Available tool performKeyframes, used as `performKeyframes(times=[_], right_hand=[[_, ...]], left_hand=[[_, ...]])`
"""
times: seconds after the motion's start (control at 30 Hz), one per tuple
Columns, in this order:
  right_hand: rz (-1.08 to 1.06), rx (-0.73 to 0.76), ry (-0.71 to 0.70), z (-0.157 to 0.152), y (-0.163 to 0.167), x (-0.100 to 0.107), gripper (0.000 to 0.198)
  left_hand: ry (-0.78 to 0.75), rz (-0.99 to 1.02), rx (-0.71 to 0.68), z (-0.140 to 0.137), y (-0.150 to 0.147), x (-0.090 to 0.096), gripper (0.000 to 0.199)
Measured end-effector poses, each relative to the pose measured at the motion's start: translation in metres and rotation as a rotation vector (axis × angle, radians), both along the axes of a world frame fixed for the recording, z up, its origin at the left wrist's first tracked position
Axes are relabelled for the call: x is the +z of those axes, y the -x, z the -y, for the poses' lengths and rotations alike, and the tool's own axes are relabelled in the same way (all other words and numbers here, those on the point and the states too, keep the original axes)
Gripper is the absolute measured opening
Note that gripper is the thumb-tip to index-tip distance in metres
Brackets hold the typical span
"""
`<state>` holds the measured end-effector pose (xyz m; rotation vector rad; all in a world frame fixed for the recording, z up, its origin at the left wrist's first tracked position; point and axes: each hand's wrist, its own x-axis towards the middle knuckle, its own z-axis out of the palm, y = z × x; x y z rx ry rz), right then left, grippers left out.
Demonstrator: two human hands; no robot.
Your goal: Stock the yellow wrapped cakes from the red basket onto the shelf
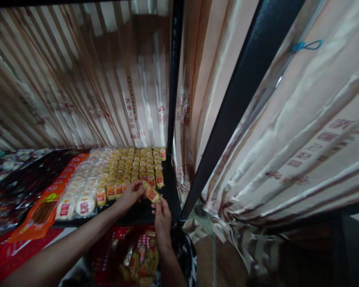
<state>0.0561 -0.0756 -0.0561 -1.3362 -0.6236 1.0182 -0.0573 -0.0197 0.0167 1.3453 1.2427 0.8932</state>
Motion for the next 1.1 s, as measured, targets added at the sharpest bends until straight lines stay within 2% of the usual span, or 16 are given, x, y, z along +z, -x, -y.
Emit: performKeyframes(times=[0.1, 0.23, 0.37, 0.5, 0.73, 0.93, 1.1], right_hand=[[0.267, -0.115, -0.119, -0.016, -0.006, 0.015, 0.052], [0.540, -0.129, -0.216, -0.040, -0.012, 0.036, 0.050], [0.657, -0.136, -0.243, -0.074, -0.018, 0.048, 0.051], [0.620, -0.166, -0.201, -0.110, -0.028, 0.048, 0.055], [0.455, -0.190, -0.155, -0.148, -0.043, 0.037, 0.056], [0.369, -0.158, -0.100, -0.164, -0.048, 0.022, 0.054], [0.362, -0.080, -0.088, -0.170, -0.050, 0.005, 0.054]], left_hand=[[-0.083, -0.128, -0.061, -0.021, -0.012, 0.013, 0.025], [-0.255, -0.347, -0.123, -0.055, -0.030, 0.033, 0.030], [-0.367, -0.459, -0.145, -0.093, -0.050, 0.050, 0.034], [-0.479, -0.569, -0.181, -0.128, -0.068, 0.058, 0.035], [-0.505, -0.686, -0.316, -0.170, -0.087, 0.048, 0.039], [-0.511, -0.712, -0.261, -0.190, -0.094, 0.026, 0.042], [-0.537, -0.741, -0.241, -0.195, -0.091, 0.012, 0.029]])
